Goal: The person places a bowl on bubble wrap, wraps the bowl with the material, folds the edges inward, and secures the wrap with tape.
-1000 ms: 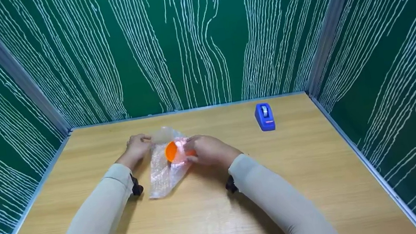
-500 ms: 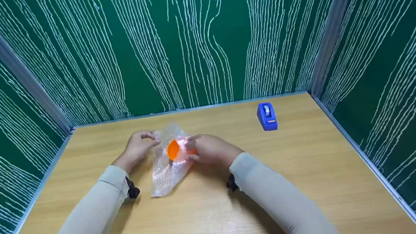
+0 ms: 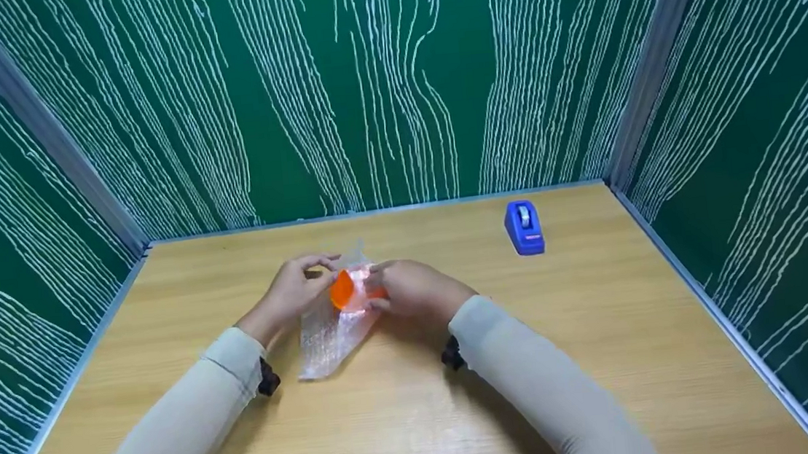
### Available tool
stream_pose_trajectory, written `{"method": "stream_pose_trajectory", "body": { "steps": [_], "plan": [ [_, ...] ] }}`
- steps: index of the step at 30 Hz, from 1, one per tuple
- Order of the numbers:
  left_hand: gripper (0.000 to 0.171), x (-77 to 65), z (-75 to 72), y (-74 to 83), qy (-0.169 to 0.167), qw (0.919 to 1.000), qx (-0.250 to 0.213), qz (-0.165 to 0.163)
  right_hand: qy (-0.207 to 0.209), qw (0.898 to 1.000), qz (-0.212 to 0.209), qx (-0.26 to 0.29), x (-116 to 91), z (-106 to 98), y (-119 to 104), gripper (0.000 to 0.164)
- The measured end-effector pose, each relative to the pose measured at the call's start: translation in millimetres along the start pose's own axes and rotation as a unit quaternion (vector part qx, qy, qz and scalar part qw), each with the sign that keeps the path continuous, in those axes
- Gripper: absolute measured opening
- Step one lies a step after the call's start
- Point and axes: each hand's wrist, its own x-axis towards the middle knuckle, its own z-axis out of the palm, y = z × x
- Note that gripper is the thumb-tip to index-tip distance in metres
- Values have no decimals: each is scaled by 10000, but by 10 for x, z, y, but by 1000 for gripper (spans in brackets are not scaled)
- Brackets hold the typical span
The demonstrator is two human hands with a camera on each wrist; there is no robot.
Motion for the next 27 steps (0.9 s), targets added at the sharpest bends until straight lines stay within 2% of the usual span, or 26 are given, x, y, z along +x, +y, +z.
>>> {"method": "stream_pose_trajectory", "body": {
  "steps": [3, 5, 10, 12, 20, 24, 27],
  "plan": [
    [14, -22, 65, 34, -213, 9996, 141, 101, 44, 10000, 63, 21, -7, 8, 4, 41],
    [17, -36, 99, 58, -297, 9993, 234, 47, 66, 9999, 102, 15, -10, 14, 3, 40],
    [20, -49, 167, 115, -386, 9976, 580, -38, 147, 9998, 144, 58, -9, 26, -1, 36],
    [20, -47, 197, 135, -430, 9959, 796, 33, 235, 9997, 83, 73, -13, 33, 5, 35],
    [20, -34, 334, 185, -543, 9841, 1665, 288, 985, 9931, -544, -316, -80, 69, 58, 34],
    [20, -41, 365, 198, -598, 9829, 1732, 199, 1323, 9901, -363, -305, -117, 71, 54, 35],
    [18, -34, 376, 200, -629, 9812, 1806, 250, 1449, 9890, -192, -233, -130, 64, 40, 34]
  ]
}}
